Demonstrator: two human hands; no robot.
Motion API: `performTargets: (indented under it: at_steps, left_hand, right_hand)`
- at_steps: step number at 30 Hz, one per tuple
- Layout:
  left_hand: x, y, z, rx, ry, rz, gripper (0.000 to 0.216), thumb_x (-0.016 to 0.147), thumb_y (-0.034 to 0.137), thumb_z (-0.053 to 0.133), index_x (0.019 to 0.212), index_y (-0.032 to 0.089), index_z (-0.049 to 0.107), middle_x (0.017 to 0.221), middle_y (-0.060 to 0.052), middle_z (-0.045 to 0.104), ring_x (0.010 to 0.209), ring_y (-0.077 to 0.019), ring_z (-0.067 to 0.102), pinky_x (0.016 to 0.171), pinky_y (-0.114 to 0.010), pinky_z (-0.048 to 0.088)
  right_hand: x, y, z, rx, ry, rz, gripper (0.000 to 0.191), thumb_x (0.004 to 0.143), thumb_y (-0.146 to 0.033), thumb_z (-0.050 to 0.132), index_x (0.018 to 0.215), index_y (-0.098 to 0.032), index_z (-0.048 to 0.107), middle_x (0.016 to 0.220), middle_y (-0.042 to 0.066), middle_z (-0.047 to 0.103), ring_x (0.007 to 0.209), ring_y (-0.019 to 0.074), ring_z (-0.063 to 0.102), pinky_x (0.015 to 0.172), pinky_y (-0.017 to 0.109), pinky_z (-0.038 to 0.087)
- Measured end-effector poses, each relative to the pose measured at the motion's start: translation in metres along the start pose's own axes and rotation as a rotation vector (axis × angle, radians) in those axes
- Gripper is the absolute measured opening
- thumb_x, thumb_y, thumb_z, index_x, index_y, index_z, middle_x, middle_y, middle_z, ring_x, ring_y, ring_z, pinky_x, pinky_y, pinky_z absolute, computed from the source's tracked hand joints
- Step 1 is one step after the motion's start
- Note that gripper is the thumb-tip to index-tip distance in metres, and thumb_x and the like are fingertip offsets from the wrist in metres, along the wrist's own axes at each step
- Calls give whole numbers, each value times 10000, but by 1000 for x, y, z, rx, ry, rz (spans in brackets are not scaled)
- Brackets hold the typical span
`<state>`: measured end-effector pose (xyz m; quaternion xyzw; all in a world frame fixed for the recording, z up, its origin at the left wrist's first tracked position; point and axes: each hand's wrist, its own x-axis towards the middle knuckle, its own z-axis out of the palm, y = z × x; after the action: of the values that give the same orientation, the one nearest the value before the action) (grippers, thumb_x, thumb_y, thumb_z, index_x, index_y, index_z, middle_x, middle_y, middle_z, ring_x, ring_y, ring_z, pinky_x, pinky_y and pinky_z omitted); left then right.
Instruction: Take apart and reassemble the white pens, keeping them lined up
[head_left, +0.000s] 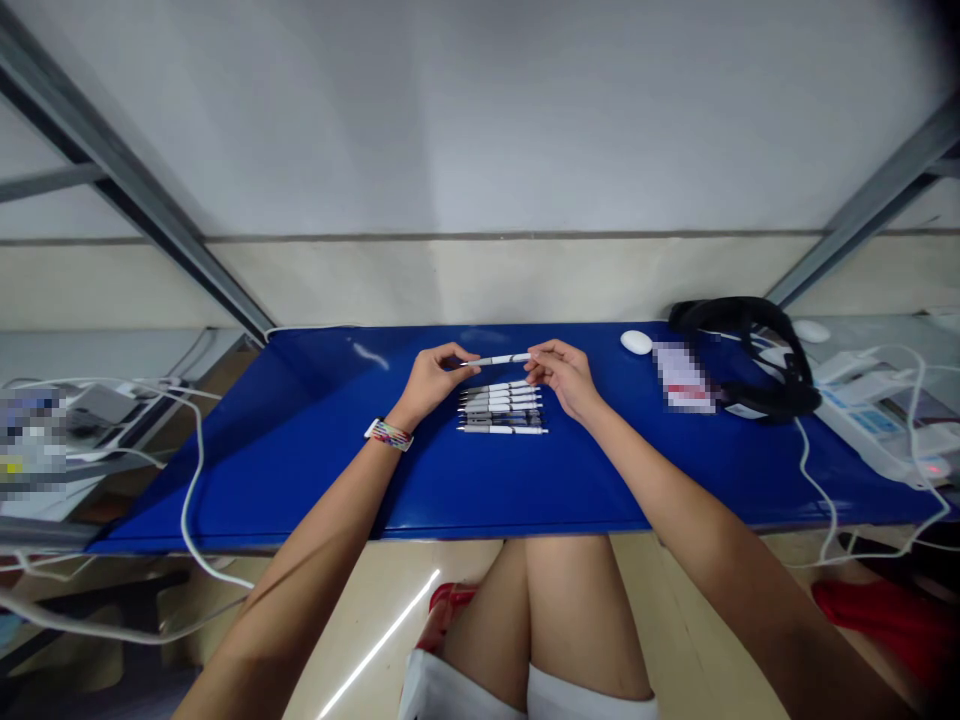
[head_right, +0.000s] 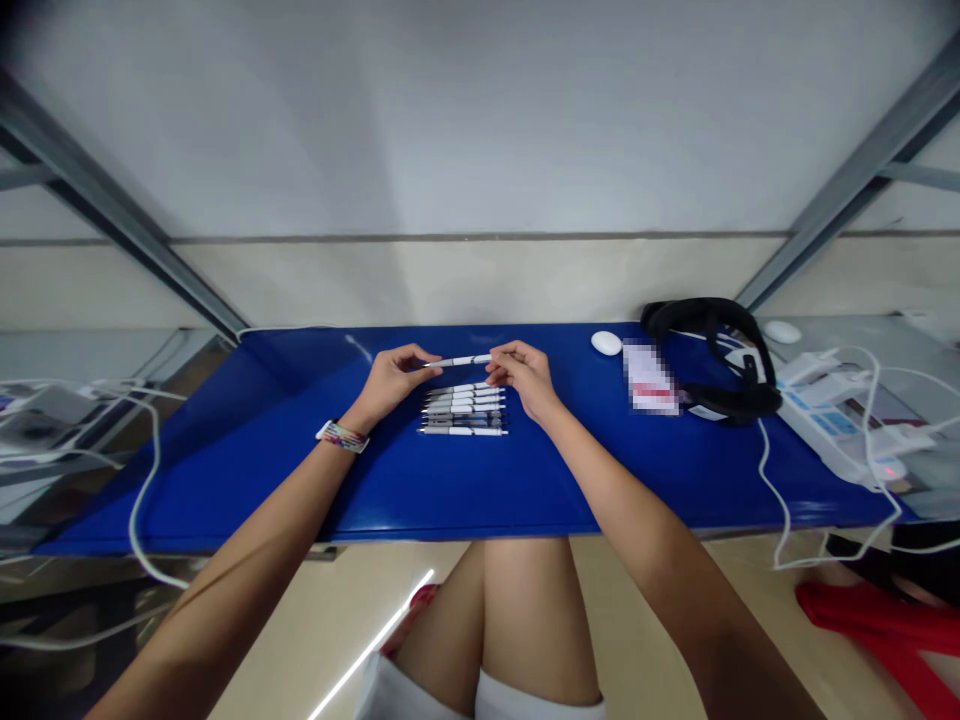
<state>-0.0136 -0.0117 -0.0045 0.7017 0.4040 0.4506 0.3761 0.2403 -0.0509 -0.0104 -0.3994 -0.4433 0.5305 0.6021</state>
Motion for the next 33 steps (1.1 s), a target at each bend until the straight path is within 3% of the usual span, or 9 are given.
performTargets:
  at_steps: [3, 7, 12, 18, 24, 29, 33]
  left_hand:
    - [-1, 2, 0, -49, 0, 27, 274, 736, 355, 914, 914, 188, 791, 956, -71, 814, 845, -208, 732, 811, -358, 579]
    - [-3, 9, -2, -110, -128, -61, 404, 799, 401, 883, 1137, 199, 791, 963, -79, 824, 884, -220, 758, 838, -367, 586]
    - [-2, 8, -2, -42, -49, -52, 285, 821, 479, 857, 875, 200, 838, 896, -79, 825, 830, -224, 740, 825, -379, 576]
    - [-2, 4, -2, -1, 40, 55, 265, 764, 460, 912, 822, 217, 826, 959, -88, 821, 957, -265, 749, 940, -436, 570]
    - [-3, 10, -1, -33, 60, 68, 264, 742, 421, 925, 814, 201, 798, 968, -90, 815, 970, -264, 750, 978, -454, 569]
    - [-1, 10, 2, -134, 74, 57, 276, 739, 376, 921, 856, 184, 761, 939, -75, 803, 908, -228, 747, 936, -423, 592]
    - [0, 8, 4, -186, 83, 51, 339, 729, 381, 923, 930, 178, 740, 966, -74, 793, 910, -217, 742, 926, -409, 599]
  right_hand:
    - [0, 1, -1, 1, -20, 9, 292, 762, -422, 882, 885, -206, 728, 755, 33, 754, 621, 171, 702, 610, 301, 555]
    - [1, 1, -2, 17, -13, -8, 304, 756, -423, 888, 894, -210, 720, 758, 27, 750, 620, 163, 691, 628, 306, 559]
    - [1, 3, -1, -12, -27, -11, 279, 770, -417, 880, 891, -212, 735, 751, 28, 749, 603, 163, 682, 595, 298, 543]
    - [-1, 1, 1, 17, -16, 28, 224, 759, -380, 862, 835, -211, 737, 704, 24, 727, 555, 146, 630, 548, 286, 521]
    - [0, -5, -1, 107, -39, 139, 250, 739, -366, 881, 875, -209, 743, 686, 10, 704, 521, 123, 572, 507, 260, 483]
    - [2, -10, -4, 332, -162, 327, 378, 868, -479, 753, 1103, -183, 768, 894, 78, 779, 651, 157, 634, 571, 275, 553]
    - [2, -11, -5, 357, -197, 299, 381, 908, -446, 702, 1181, -186, 754, 1043, 98, 800, 735, 170, 669, 604, 279, 583]
